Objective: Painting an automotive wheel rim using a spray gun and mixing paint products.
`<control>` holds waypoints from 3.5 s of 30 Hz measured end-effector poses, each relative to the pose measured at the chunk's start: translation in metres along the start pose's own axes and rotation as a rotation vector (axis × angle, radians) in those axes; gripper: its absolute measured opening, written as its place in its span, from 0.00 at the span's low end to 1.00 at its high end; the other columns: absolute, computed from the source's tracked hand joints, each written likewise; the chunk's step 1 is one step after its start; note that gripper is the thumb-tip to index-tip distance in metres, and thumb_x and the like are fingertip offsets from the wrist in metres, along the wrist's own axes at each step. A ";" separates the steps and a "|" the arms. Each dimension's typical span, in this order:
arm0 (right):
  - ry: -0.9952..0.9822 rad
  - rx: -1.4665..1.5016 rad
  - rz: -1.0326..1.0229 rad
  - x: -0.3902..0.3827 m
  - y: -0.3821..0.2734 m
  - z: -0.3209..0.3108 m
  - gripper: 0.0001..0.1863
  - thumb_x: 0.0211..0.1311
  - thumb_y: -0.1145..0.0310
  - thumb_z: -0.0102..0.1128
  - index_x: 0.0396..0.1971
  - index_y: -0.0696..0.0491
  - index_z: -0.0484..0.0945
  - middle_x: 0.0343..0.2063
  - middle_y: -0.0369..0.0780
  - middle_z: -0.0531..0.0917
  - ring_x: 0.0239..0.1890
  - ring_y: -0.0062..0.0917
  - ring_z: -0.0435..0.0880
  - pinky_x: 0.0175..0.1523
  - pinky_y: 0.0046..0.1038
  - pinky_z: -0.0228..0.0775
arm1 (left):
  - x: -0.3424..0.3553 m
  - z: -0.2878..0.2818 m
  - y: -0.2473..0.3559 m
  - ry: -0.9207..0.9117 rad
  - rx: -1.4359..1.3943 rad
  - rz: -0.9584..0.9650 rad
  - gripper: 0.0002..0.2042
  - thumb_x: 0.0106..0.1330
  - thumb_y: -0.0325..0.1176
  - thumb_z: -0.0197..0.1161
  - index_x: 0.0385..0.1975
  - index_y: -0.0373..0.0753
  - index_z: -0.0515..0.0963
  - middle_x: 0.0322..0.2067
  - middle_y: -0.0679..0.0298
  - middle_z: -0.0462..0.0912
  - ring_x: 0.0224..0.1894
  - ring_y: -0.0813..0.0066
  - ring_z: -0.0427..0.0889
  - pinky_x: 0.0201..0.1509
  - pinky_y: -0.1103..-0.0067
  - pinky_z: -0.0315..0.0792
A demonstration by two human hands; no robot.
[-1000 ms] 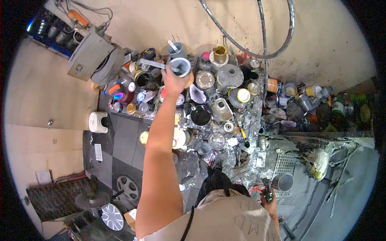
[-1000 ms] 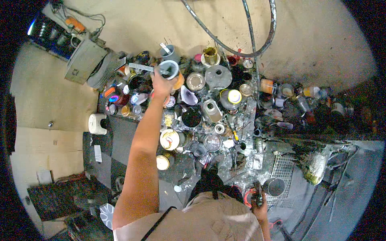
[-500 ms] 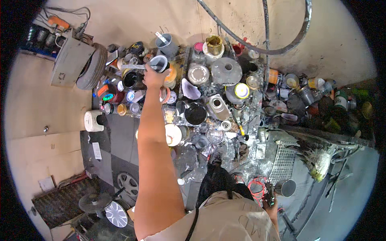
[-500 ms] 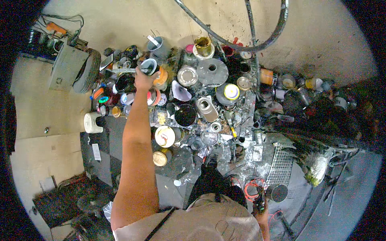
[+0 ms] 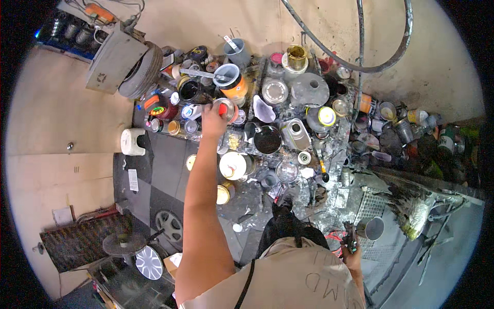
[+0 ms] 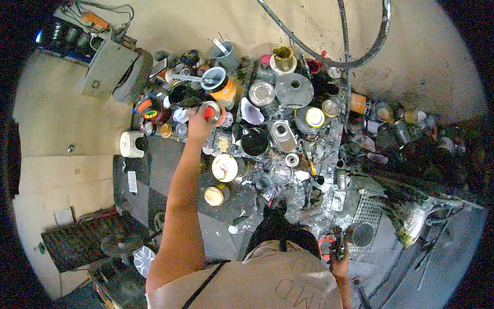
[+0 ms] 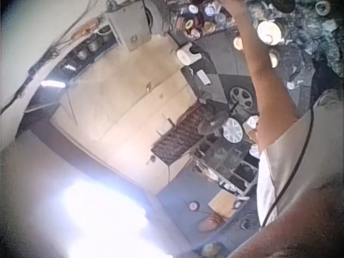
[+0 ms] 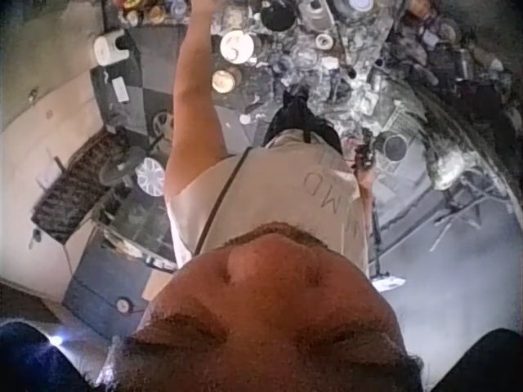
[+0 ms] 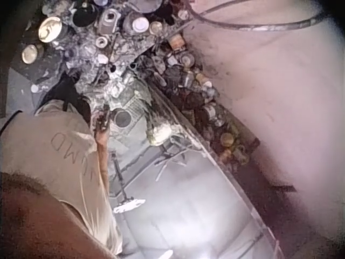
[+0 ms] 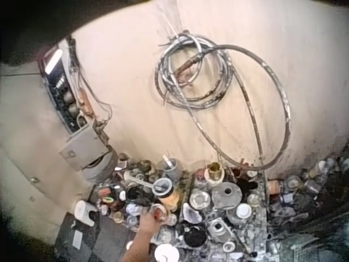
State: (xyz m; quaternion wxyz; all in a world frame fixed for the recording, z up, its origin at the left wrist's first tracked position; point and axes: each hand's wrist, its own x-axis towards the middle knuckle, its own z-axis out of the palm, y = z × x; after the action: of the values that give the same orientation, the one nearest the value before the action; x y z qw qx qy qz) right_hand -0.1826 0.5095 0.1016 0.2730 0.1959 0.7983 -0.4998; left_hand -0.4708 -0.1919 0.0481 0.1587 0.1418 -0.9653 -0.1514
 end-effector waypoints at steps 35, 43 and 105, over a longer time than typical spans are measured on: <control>-0.027 0.046 0.127 -0.020 -0.001 0.011 0.37 0.69 0.79 0.68 0.76 0.57 0.63 0.43 0.37 0.88 0.38 0.15 0.81 0.41 0.22 0.75 | 0.000 -0.028 0.050 -0.216 0.190 -0.295 0.33 0.69 0.60 0.64 0.58 0.35 0.71 0.47 0.37 0.86 0.50 0.35 0.87 0.56 0.50 0.80; 0.015 0.120 -0.028 -0.013 0.014 0.016 0.37 0.69 0.76 0.70 0.75 0.55 0.65 0.39 0.34 0.86 0.37 0.15 0.81 0.39 0.23 0.75 | 0.000 -0.016 0.026 -0.199 0.062 -0.509 0.31 0.72 0.59 0.61 0.56 0.34 0.70 0.48 0.38 0.86 0.51 0.34 0.86 0.57 0.50 0.78; -0.066 -0.244 -0.258 0.009 -0.045 0.027 0.43 0.61 0.73 0.59 0.78 0.60 0.58 0.63 0.62 0.77 0.65 0.55 0.78 0.72 0.45 0.70 | -0.176 -0.105 0.476 -0.364 -0.345 1.192 0.48 0.37 0.30 0.86 0.67 0.37 0.71 0.68 0.52 0.69 0.72 0.42 0.67 0.76 0.54 0.67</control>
State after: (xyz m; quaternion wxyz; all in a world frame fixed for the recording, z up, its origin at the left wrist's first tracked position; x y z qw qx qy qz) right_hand -0.2092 0.4659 0.1178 0.2544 0.0409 0.8622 -0.4362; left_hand -0.3814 0.2735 0.2569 0.0698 -0.4741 -0.8517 -0.2119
